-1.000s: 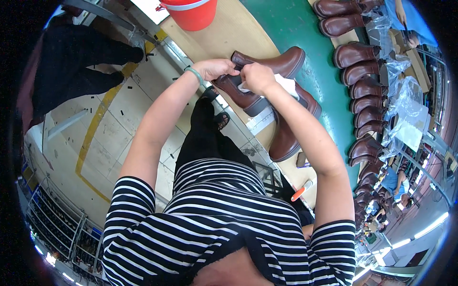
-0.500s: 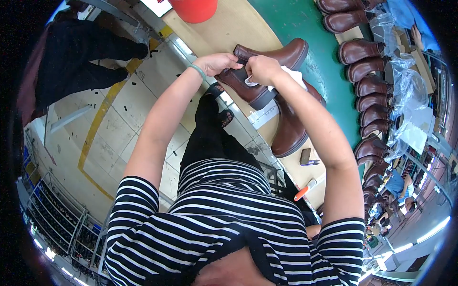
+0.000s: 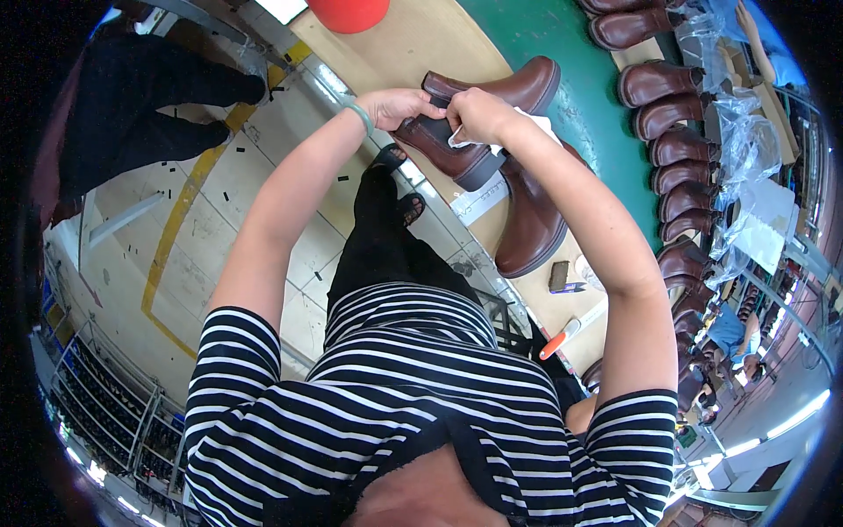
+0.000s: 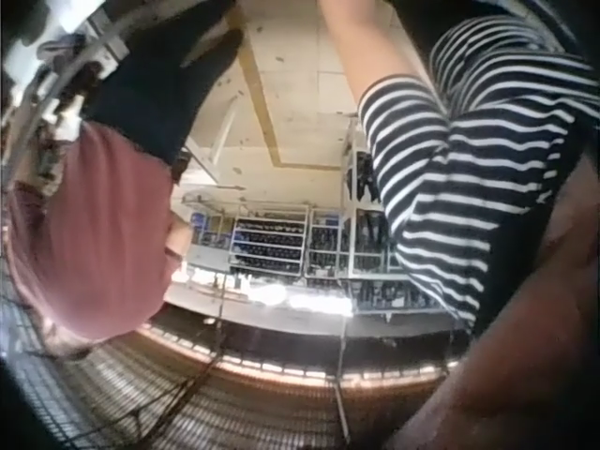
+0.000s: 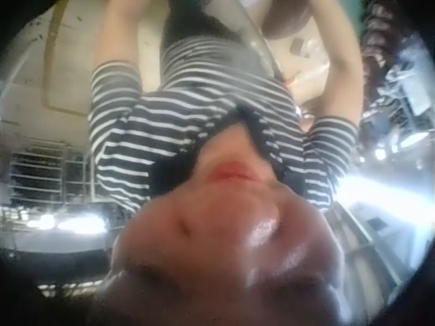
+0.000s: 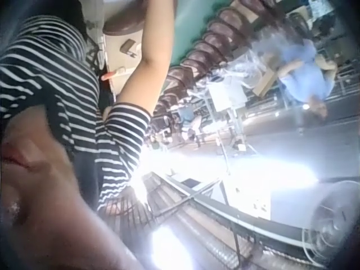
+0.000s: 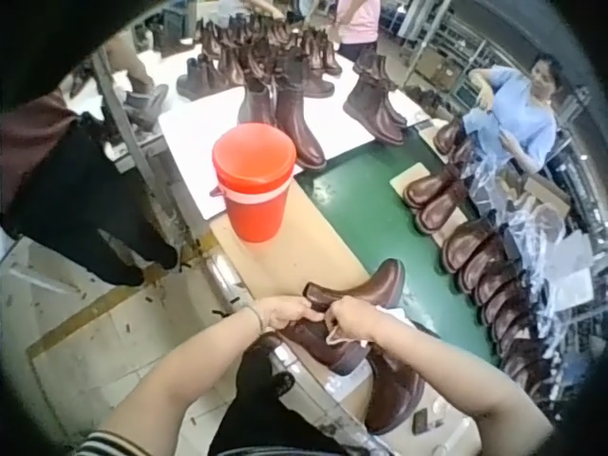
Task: The recorder is cleaning and inspecting leather boots at a manufacturing finishing station.
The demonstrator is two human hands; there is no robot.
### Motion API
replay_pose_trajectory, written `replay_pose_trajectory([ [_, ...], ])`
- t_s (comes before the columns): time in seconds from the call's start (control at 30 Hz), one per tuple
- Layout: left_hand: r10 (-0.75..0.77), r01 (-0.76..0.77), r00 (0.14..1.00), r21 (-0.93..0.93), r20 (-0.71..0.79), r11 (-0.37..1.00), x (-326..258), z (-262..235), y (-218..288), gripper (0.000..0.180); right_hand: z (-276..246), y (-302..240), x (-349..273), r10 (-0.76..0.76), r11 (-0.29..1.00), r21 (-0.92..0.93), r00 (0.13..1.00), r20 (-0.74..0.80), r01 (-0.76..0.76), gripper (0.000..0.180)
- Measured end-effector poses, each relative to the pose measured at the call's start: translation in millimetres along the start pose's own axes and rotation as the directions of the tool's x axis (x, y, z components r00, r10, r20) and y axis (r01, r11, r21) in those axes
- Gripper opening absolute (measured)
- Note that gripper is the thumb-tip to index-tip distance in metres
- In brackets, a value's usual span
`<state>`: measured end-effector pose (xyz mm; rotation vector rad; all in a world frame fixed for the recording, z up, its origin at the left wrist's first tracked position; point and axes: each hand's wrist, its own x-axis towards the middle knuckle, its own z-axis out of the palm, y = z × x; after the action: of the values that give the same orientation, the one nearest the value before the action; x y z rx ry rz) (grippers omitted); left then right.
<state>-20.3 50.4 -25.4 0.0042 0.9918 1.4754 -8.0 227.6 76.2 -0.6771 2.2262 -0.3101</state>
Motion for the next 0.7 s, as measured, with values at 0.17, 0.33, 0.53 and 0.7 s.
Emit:
replay_pose_trajectory([
  [0.17, 0.139, -0.139, 0.988, 0.006, -0.069, 0.990, 9, 0, -14, 0.029, 5, -7, 3, 0.145, 0.988, -0.045, 0.987, -0.066, -0.148, 0.021],
  [0.33, 0.116, -0.116, 0.990, 0.014, -0.082, 0.993, 15, -1, -13, 0.026, 9, -6, 2, 0.125, 0.992, 0.031, 0.979, -0.162, -0.121, 0.018],
  [0.53, 0.157, -0.160, 0.983, -0.022, -0.098, 0.987, 16, -3, -19, 0.020, 8, -5, 2, 0.086, 0.996, -0.016, 0.991, -0.105, -0.089, 0.016],
  [0.7, 0.137, -0.131, 0.984, 0.055, -0.118, 0.990, 11, 8, -6, 0.019, 13, -1, 0, 0.105, 0.992, -0.052, 0.983, -0.150, -0.113, 0.012],
])
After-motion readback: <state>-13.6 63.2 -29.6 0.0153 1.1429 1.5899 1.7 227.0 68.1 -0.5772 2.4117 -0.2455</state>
